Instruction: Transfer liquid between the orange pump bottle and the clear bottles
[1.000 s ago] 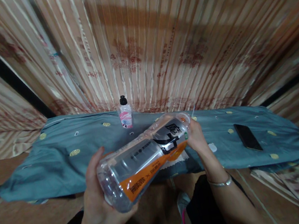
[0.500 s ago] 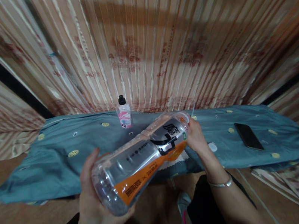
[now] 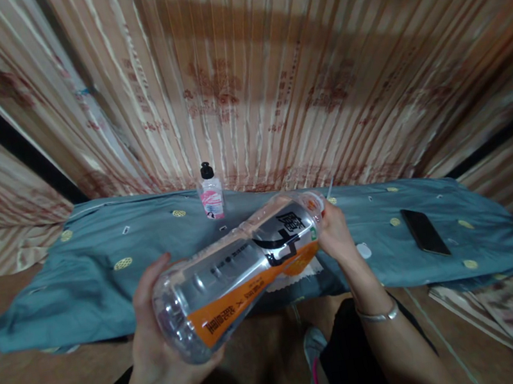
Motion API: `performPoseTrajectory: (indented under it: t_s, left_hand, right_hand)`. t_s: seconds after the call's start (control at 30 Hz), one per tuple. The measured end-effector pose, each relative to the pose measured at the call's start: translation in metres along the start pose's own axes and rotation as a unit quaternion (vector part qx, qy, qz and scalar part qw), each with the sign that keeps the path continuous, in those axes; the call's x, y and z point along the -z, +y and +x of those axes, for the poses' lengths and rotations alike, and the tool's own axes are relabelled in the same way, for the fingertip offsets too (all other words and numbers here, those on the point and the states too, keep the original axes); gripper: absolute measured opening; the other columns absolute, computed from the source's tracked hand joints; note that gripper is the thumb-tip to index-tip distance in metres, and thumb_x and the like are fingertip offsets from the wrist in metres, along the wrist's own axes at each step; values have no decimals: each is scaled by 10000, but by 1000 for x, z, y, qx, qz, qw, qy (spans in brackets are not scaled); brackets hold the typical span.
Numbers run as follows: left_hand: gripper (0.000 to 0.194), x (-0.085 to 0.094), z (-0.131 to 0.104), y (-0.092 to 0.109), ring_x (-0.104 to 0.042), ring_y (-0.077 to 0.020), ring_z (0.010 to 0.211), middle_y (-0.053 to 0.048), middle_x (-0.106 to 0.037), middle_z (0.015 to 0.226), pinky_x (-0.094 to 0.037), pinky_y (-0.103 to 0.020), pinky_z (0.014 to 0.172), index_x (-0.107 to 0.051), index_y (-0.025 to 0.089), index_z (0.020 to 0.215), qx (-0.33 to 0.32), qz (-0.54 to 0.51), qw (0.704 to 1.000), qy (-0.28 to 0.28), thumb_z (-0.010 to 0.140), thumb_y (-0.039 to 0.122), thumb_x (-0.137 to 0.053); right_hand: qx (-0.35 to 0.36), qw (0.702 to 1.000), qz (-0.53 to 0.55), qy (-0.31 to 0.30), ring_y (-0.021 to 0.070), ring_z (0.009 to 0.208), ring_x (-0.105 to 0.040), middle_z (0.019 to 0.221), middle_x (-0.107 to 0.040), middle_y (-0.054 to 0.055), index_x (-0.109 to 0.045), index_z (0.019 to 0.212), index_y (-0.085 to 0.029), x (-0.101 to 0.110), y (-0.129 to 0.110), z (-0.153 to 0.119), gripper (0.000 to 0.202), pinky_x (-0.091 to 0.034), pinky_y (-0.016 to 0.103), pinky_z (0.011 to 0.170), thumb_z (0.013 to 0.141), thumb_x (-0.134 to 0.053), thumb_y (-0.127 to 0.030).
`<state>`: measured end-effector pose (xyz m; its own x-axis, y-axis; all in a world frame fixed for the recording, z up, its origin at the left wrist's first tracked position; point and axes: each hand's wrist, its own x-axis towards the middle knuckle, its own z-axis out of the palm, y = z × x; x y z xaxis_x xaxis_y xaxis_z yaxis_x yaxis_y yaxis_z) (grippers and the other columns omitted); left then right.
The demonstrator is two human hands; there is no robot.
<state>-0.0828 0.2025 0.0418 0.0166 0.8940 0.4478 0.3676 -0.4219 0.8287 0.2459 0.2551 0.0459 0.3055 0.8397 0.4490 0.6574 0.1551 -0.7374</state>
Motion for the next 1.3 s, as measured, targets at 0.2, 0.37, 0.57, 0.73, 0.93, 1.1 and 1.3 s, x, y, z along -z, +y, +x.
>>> performPoseTrajectory:
  t_s: [0.2, 0.37, 0.57, 0.73, 0.93, 1.1, 1.3]
  left_hand:
    - [1241, 0, 3, 4, -788, -324, 957, -48, -757, 1267, -713, -435, 746, -347, 402, 1603, -108, 46, 992, -41, 546, 153, -947]
    - [1221, -1, 7, 2, -793, -317, 971, -69, -741, 1269, -724, -440, 785, -286, 374, 1623, -138, 64, 987, -53, 599, 179, -921]
    - [1158, -4, 11, 5, -797, -332, 999, -99, -726, 1279, -724, -446, 816, -313, 337, 1612, -171, 79, 981, -47, 627, 227, -912]
    - [1179, -3, 11, 9, -801, -332, 1007, -91, -725, 1282, -721, -426, 809, -298, 348, 1618, -168, 69, 982, -51, 612, 191, -892]
    - [1200, -2, 11, 9, -797, -333, 983, -96, -725, 1270, -714, -442, 795, -312, 321, 1609, -169, 63, 982, -48, 586, 185, -924]
    - [1146, -1, 7, 7, -797, -326, 991, -65, -732, 1314, -720, -433, 792, -352, 395, 1589, -108, 37, 992, -46, 608, 212, -917]
    - [991, -9, 5, 14, -796, -308, 1018, -41, -706, 1286, -715, -399, 809, -476, 419, 1525, -109, -9, 994, 13, 625, 273, -862]
  right_hand:
    - [2, 1000, 14, -1, 297, 905, -758, 936, -815, 95, -706, 1008, -229, 1, -2, 1, 314, -600, 388, 802, 893, -596, -499]
    - [8, 1000, 21, -5, 302, 950, -766, 963, -818, 102, -705, 1030, -222, 2, -1, 1, 340, -610, 401, 845, 918, -597, -525]
    - [15, 999, 26, -17, 305, 1047, -754, 989, -810, 101, -707, 1050, -230, 2, -1, 0, 314, -602, 409, 925, 949, -570, -494]
    - [18, 1000, 15, -13, 304, 1051, -745, 993, -801, 104, -705, 1028, -229, 2, -1, 0, 305, -596, 411, 935, 951, -548, -479]
    - [14, 1000, 20, -16, 315, 1062, -745, 998, -804, 108, -711, 1040, -227, 2, 0, -1, 294, -595, 431, 957, 943, -564, -463]
    - [17, 1000, 20, -15, 311, 1065, -739, 1013, -802, 116, -724, 1041, -217, 1, -1, -1, 294, -585, 427, 973, 941, -560, -441]
    - [43, 999, 24, 2, 290, 992, -739, 927, -796, 86, -717, 988, -226, 0, 0, 0, 261, -585, 395, 921, 937, -580, -441]
